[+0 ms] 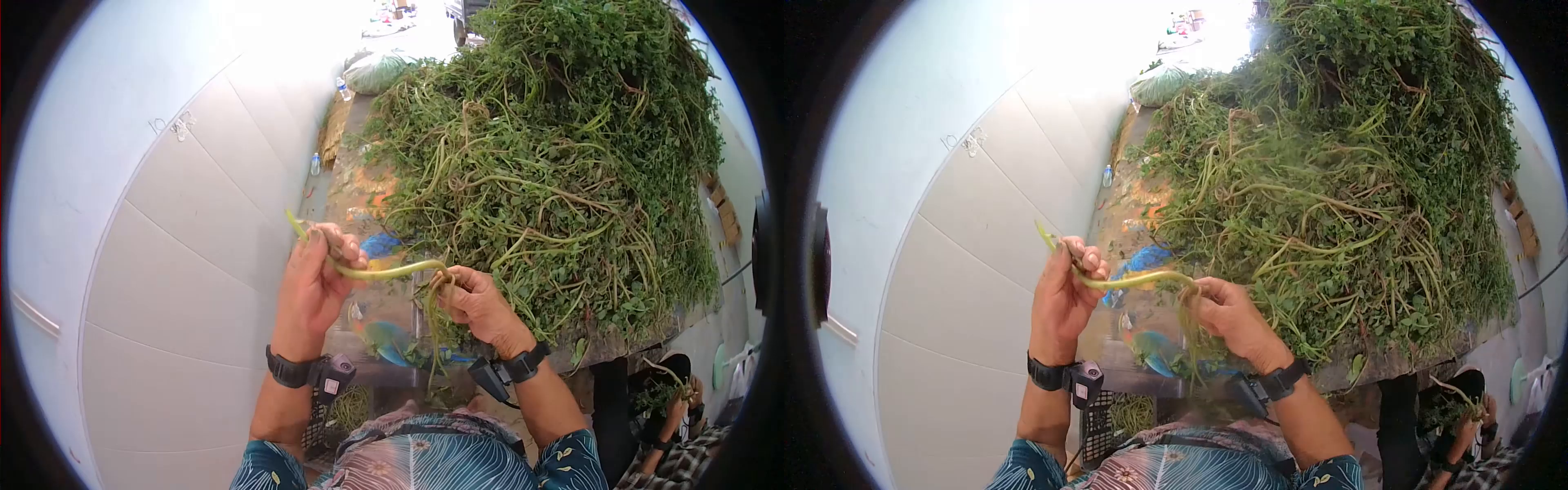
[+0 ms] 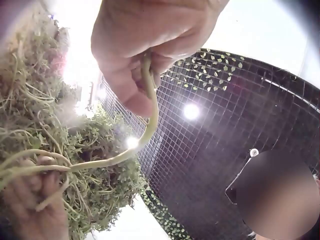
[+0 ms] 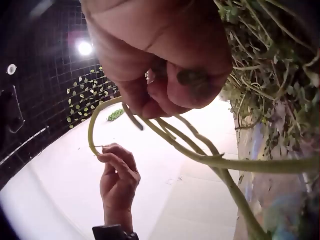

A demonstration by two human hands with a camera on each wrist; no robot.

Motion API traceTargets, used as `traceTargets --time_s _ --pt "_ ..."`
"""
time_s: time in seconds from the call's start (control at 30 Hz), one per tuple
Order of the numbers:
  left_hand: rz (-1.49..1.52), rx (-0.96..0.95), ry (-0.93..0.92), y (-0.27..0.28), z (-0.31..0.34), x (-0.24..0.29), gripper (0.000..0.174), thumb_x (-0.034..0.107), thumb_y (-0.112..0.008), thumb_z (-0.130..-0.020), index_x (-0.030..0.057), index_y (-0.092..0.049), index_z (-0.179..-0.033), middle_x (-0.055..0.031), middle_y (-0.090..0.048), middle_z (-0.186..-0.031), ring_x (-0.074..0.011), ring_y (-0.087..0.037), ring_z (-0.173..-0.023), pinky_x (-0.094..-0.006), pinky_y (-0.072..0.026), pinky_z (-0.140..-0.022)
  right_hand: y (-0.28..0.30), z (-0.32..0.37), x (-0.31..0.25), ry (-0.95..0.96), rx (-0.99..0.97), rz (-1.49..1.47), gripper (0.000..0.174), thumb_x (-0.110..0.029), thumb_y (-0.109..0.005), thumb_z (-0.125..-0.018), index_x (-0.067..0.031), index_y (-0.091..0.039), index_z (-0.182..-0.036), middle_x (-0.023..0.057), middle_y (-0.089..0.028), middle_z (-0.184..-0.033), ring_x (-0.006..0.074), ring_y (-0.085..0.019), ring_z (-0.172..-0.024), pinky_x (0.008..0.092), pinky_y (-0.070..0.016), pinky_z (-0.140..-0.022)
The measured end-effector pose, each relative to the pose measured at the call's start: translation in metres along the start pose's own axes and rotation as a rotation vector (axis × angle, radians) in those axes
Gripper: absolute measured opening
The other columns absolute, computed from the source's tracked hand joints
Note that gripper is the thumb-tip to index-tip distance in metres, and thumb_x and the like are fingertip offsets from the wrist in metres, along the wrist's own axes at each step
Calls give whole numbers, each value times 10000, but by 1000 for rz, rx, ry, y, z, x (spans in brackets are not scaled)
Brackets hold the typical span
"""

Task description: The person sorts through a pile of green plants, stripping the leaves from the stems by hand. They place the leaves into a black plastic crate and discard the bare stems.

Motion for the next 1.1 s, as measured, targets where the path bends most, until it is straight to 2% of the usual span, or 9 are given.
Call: traceTargets --time_s 0.17,0.23,0.33,0.43,0.5,0.6,0.77,0.93,1.1 --pt "-149 390 74 42 20 -8 269 247 -450 -947 48 -495 -1122 -92 -560 -973 -185 -564 -832 -294 -522 -684 5 -1 -14 108 203 196 154 -174 -595 -863 -46 -580 -947 -47 -480 -677 31 -366 -515 187 -288 -451" --pt "-239 550 26 65 31 -6 287 198 -471 -938 46 -478 -1181 -96 -564 -1019 -195 -565 -888 -318 -503 -752 8 -3 -15 205 268 338 185 -168 -601 -837 -9 -589 -932 -16 -554 -726 46 -463 -598 202 -372 -529" --pt "-656 622 -339 77 43 3 302 109 -552 -875 41 -497 -1164 -80 -564 -1063 -207 -563 -962 -324 -464 -831 3 -5 -9 283 318 527 195 -153 -610 -816 18 -597 -909 28 -618 -765 69 -539 -660 225 -435 -590" --pt "-1378 264 -446 35 46 8 347 51 -625 -802 30 -521 -1133 -90 -570 -1086 -199 -558 -1002 -300 -446 -850 -20 -8 -4 291 278 635 163 -123 -615 -804 13 -607 -893 57 -634 -761 76 -553 -668 242 -453 -603" --pt "-1460 71 -431 -5 45 -2 355 46 -653 -767 22 -537 -1102 -102 -595 -1051 -184 -579 -949 -284 -455 -825 -39 -7 -8 308 210 694 138 -96 -612 -812 16 -600 -892 26 -616 -759 52 -532 -680 224 -444 -592" --pt "-1383 -132 -304 -11 40 -21 304 53 -636 -793 29 -555 -1085 -115 -621 -970 -179 -605 -867 -290 -475 -770 -61 -1 -15 352 139 696 139 -91 -613 -791 14 -615 -882 38 -622 -744 44 -531 -671 225 -445 -594" --pt "-1203 -37 -208 -1 42 -23 216 62 -634 -807 33 -594 -1017 -76 -626 -834 -127 -600 -713 -254 -482 -652 -48 2 -12 269 208 521 130 -103 -585 -823 2 -624 -890 51 -630 -743 93 -562 -670 242 -455 -606" --pt "-1074 107 -128 9 50 -6 151 38 -597 -825 8 -604 -972 -51 -614 -798 -82 -581 -692 -223 -475 -623 -23 10 -17 105 256 -162 117 -134 -508 -894 -62 -548 -978 33 -593 -756 32 -395 -520 184 -299 -427" --pt "-800 224 -142 20 62 19 126 106 -523 -880 8 -597 -903 -89 -637 -848 -126 -603 -724 -244 -489 -643 -3 12 -17 83 219 -348 158 -73 -440 -892 -82 -538 -1016 56 -590 -861 66 -441 -536 204 -340 -414"
Point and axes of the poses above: each hand's wrist, its own z-axis away from the middle knuckle, its own y-axis out of the back of the hand, x = y × z, the point moved 2 cm from there along -z, towards the middle knuckle
